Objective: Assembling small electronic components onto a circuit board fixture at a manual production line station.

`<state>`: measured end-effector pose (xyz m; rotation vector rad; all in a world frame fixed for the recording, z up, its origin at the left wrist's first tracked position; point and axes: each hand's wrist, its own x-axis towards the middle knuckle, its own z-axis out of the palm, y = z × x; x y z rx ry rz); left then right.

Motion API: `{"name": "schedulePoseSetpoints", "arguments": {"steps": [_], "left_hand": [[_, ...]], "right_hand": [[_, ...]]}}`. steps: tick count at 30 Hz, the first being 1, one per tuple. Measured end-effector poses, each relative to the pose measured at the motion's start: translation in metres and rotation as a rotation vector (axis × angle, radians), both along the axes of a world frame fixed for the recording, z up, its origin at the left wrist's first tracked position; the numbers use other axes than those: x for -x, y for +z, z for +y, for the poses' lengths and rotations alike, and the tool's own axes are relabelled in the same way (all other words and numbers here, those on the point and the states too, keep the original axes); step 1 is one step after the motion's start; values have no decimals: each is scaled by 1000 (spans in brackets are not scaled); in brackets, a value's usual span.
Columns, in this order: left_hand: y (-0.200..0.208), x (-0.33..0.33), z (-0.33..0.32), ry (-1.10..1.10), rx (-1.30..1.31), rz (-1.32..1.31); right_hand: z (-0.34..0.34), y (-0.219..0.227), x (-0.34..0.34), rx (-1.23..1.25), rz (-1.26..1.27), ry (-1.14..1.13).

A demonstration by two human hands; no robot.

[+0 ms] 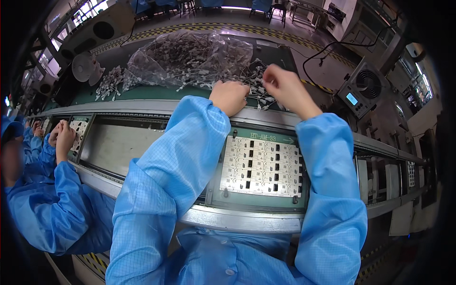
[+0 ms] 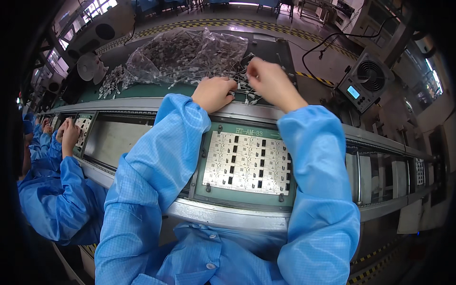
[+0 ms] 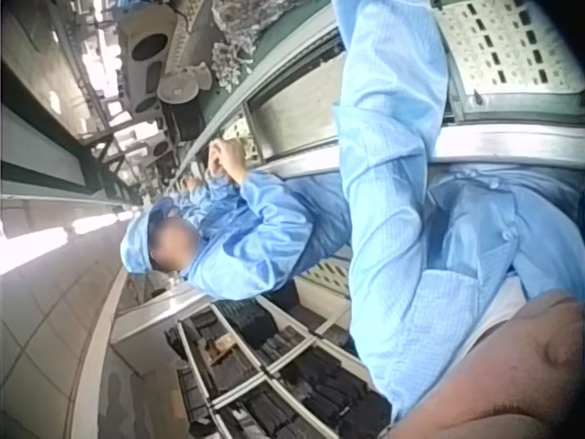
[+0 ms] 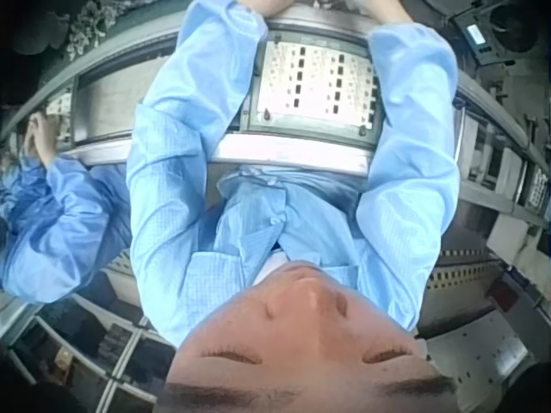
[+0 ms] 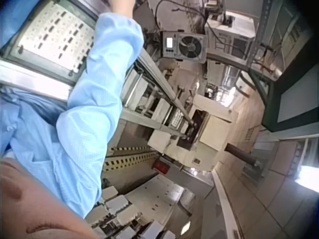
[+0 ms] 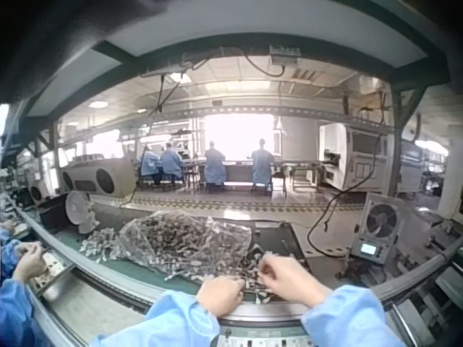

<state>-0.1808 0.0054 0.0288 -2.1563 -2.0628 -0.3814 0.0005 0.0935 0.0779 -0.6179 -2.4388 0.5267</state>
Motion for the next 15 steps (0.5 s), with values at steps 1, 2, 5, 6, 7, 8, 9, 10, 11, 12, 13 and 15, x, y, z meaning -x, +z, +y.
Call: {"name": "schedulePoseSetpoints", "arguments": {"steps": [1,2,5,6,7,8,9,10,11,12,13,15], "left_hand": [[-1,0,0,-29,-13,-8],[-1,-1,1,-59,-27,-17],[10,6,5,-66,-6,-120],[11,10,10,-47,-81,-193],[15,17,14,-60,-102,-178],[19,23,14,-67,-121,-161],[22,26,14,-26,-65,-119],[17,32,15,-23,-63,-121],[11,38,14,-58,-17,-43],[5,43,14,-92,30,35],[7,42,11,-97,31,33],[13,39,7,-88,73,-52]], "right_hand": [[-1,9,-5,19,75,-13],[-1,13,-11,37,150,-27],[-2,25,-20,130,312,-90],[-3,27,-23,163,361,-90],[-3,29,-30,207,377,-74],[-5,31,-36,254,395,-54],[-8,30,-42,277,438,-28],[-13,31,-47,280,435,-26],[-20,33,-54,203,361,-78],[-24,32,-60,126,286,-130],[-28,30,-64,186,299,-108],[-39,30,-76,386,305,-89]]}}
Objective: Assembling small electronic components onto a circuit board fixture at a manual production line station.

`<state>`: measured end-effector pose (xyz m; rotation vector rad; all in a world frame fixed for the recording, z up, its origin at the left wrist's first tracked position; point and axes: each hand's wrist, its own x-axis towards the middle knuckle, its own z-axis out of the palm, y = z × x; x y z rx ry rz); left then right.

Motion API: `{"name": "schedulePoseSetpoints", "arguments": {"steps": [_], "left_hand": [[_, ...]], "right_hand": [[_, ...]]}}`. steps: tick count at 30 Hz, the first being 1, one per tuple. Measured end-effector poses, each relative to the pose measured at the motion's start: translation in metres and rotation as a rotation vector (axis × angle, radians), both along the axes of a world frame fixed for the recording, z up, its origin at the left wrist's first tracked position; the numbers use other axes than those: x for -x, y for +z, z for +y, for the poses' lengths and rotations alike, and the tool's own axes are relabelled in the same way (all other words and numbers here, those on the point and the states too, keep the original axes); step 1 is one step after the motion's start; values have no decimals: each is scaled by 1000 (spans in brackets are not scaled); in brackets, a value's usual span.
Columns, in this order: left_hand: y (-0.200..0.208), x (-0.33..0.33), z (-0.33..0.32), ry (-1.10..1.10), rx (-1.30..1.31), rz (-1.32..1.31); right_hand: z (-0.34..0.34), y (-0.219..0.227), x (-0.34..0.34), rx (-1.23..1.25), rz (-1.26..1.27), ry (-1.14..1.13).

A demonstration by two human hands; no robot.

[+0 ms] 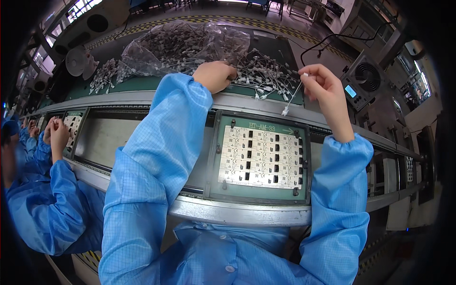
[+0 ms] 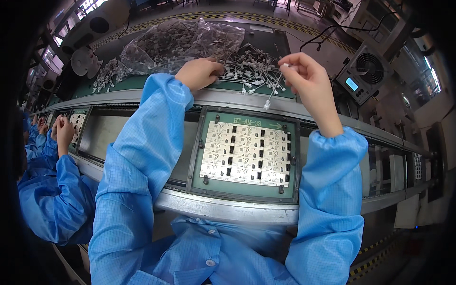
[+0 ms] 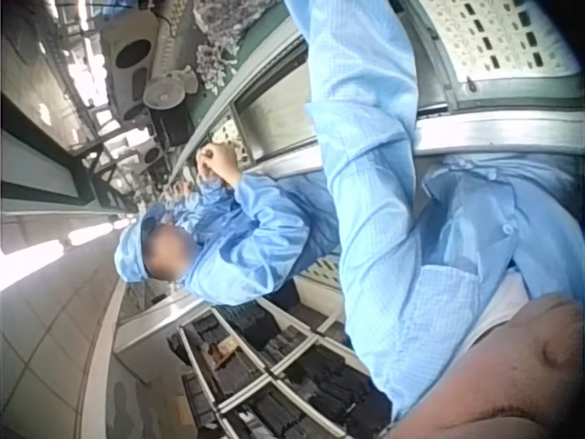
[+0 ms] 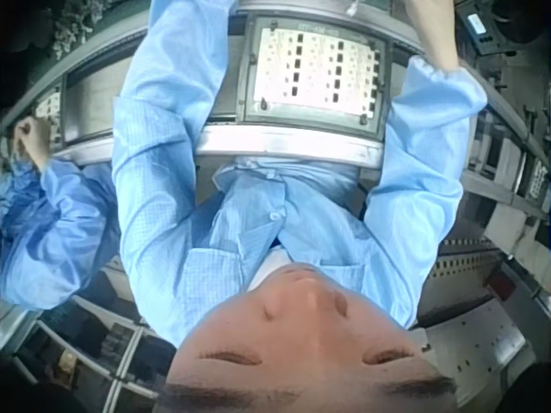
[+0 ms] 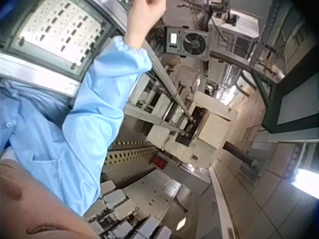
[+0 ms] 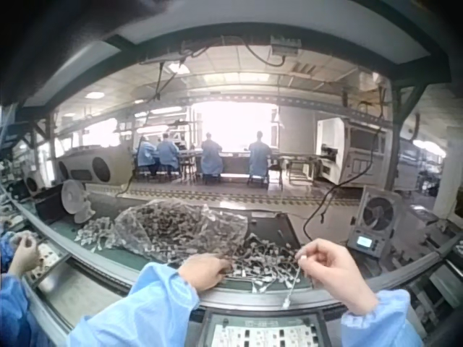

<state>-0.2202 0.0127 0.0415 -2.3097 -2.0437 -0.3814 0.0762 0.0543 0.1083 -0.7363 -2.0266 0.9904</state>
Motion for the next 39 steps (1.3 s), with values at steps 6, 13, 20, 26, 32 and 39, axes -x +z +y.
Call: {"name": "schedulePoseSetpoints", "arguments": {"steps": [6,13,20,26,32,39], "left_hand": [[0,-6,1,-18,-7,63],[6,28,-4,-49,-46,-81],[2,30,-24,-3,2,15],[6,57,-27,119,-146,15],[5,56,-43,282,-41,311],[-11,66,-60,278,-90,256]], "right_hand": [[-32,-13,-14,304,115,171],[-55,-30,-14,282,180,215],[-64,-42,-3,160,30,167],[-69,-49,-3,152,-38,110],[-77,-51,0,117,-89,58],[-75,-68,11,-219,-236,19]]}}
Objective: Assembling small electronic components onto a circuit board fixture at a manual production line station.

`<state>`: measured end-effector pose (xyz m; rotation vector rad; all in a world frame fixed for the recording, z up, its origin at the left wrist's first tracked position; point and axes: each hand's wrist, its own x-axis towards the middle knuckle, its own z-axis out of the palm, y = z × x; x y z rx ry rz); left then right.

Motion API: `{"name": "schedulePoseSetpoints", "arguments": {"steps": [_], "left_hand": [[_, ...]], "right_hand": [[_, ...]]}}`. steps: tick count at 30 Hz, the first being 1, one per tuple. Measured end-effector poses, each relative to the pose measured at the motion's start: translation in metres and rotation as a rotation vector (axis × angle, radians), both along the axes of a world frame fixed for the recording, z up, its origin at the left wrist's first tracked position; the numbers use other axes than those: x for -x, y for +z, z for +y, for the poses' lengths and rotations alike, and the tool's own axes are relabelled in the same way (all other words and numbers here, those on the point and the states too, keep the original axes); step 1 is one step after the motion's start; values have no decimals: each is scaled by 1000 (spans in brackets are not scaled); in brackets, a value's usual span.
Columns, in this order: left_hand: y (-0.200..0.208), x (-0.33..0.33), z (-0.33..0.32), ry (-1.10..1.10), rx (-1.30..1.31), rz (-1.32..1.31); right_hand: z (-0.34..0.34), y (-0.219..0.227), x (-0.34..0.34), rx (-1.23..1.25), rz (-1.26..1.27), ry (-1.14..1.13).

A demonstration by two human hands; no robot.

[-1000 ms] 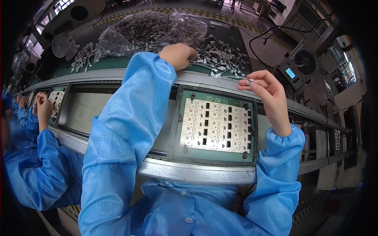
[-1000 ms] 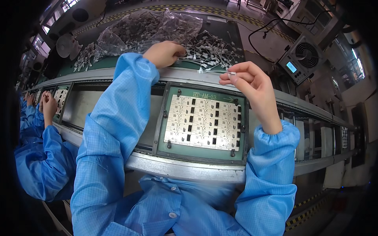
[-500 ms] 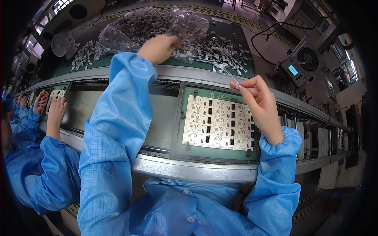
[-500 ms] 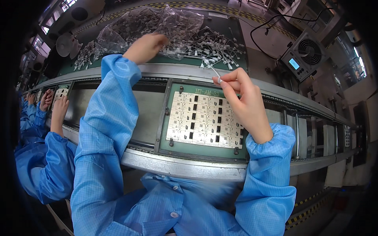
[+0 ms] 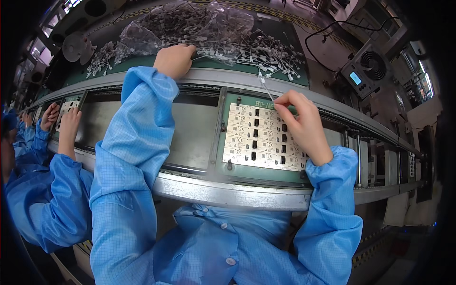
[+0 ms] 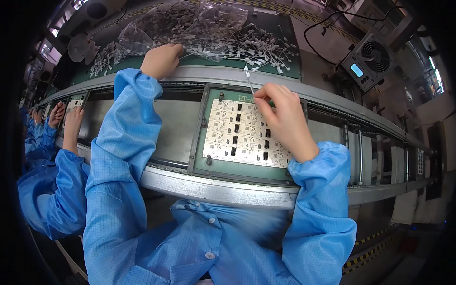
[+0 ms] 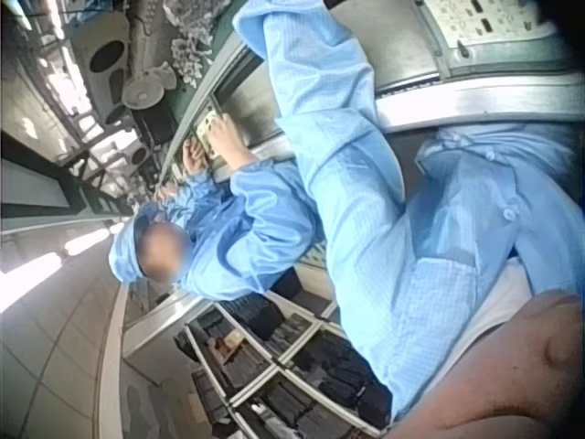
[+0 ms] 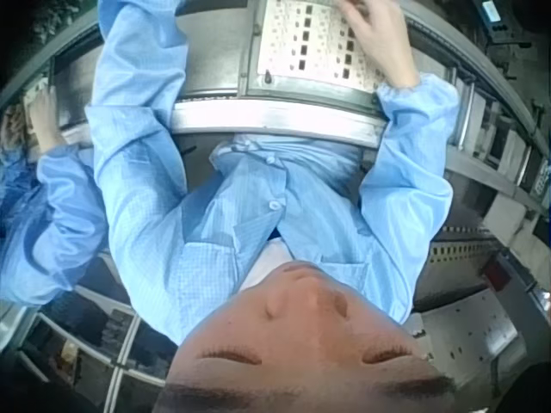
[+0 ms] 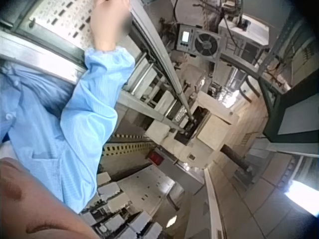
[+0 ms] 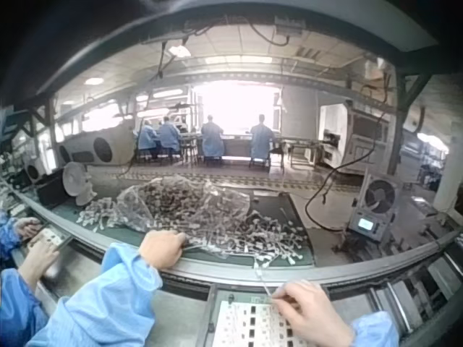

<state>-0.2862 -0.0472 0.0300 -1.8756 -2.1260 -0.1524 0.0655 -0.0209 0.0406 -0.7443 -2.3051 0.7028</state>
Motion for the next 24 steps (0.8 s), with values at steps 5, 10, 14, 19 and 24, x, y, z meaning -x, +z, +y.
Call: {"name": "schedulePoseSetpoints", "arguments": {"steps": [5,10,14,19,24], "left_hand": [[-8,-7,-20,-134,-70,-214],[-18,7,-17,-83,-110,-253],[-14,6,-15,12,-22,-406],[-17,0,-14,167,7,-361],[-18,-4,-17,123,-261,-267]], "right_hand": [[-2,-20,14,-265,-116,-12],[-6,-24,16,81,-129,-83],[-10,-25,15,-40,-135,-113],[-9,-24,16,-47,-156,-94],[-20,-18,11,-383,-263,-75]]}}
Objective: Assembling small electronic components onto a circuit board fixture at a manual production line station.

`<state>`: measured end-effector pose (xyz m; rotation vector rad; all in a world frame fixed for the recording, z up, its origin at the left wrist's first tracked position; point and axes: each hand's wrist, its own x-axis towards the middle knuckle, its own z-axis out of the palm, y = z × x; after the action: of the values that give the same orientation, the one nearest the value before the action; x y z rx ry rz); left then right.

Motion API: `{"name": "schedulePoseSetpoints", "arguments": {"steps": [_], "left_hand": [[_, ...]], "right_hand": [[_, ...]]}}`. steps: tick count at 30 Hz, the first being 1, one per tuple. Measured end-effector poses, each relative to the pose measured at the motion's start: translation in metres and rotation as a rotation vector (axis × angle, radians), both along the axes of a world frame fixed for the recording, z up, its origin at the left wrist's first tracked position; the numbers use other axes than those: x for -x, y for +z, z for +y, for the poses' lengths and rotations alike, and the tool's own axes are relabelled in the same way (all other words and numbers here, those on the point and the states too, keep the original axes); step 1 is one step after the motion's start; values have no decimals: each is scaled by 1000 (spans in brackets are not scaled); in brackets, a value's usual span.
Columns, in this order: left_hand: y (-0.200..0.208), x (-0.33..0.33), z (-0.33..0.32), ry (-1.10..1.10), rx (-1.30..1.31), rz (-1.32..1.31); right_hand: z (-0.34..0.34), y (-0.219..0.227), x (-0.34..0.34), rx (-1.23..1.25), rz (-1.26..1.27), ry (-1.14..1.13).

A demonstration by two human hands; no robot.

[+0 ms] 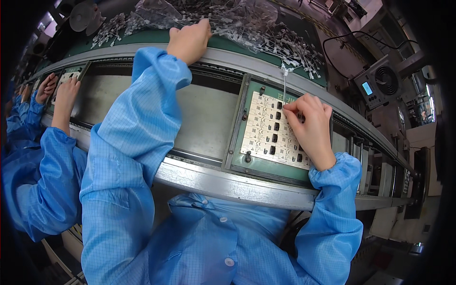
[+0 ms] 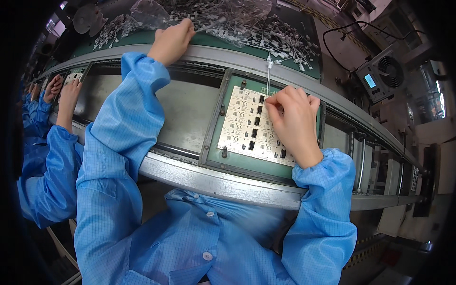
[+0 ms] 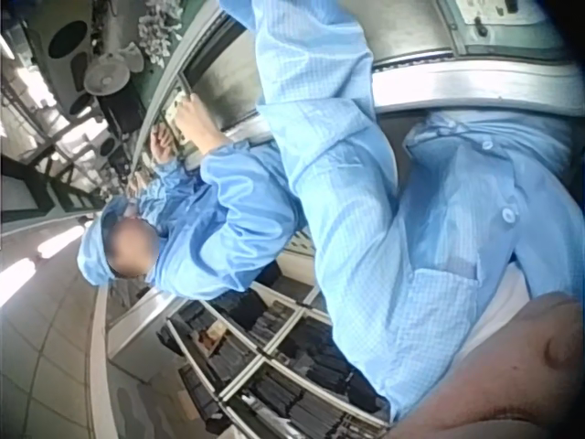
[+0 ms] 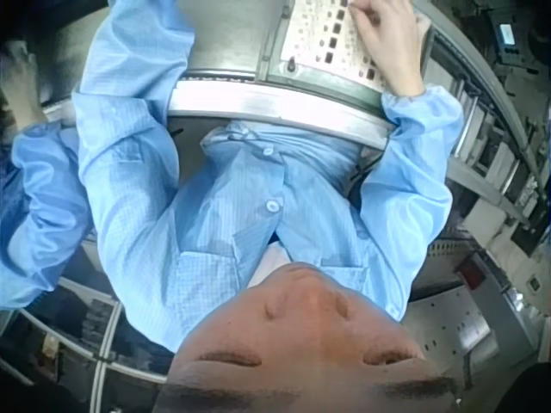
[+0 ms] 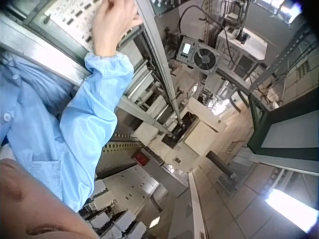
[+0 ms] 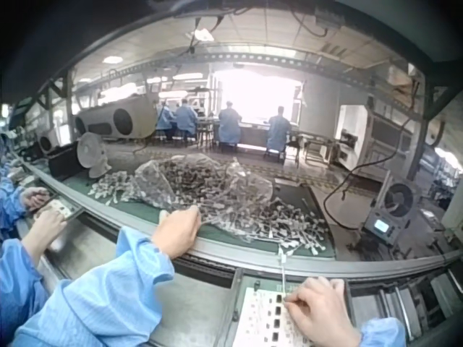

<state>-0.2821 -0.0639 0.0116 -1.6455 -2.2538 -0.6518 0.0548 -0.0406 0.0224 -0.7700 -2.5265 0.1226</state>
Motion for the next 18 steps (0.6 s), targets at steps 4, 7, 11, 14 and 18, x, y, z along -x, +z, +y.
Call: {"name": "schedulePoseSetpoints", "arguments": {"steps": [4,7,11,14,18], "left_hand": [[24,-11,-16,-336,-211,-463],[30,-24,-26,-479,-255,-810],[28,-46,-33,-522,-308,-892],[32,-84,-45,-466,-314,-640],[5,-102,-50,-531,-385,283]], "right_hand": [[-5,7,-9,27,-44,59],[-2,12,-10,29,-79,107],[61,28,1,268,25,98],[101,36,21,301,191,-156],[138,3,35,112,54,-75]]}}
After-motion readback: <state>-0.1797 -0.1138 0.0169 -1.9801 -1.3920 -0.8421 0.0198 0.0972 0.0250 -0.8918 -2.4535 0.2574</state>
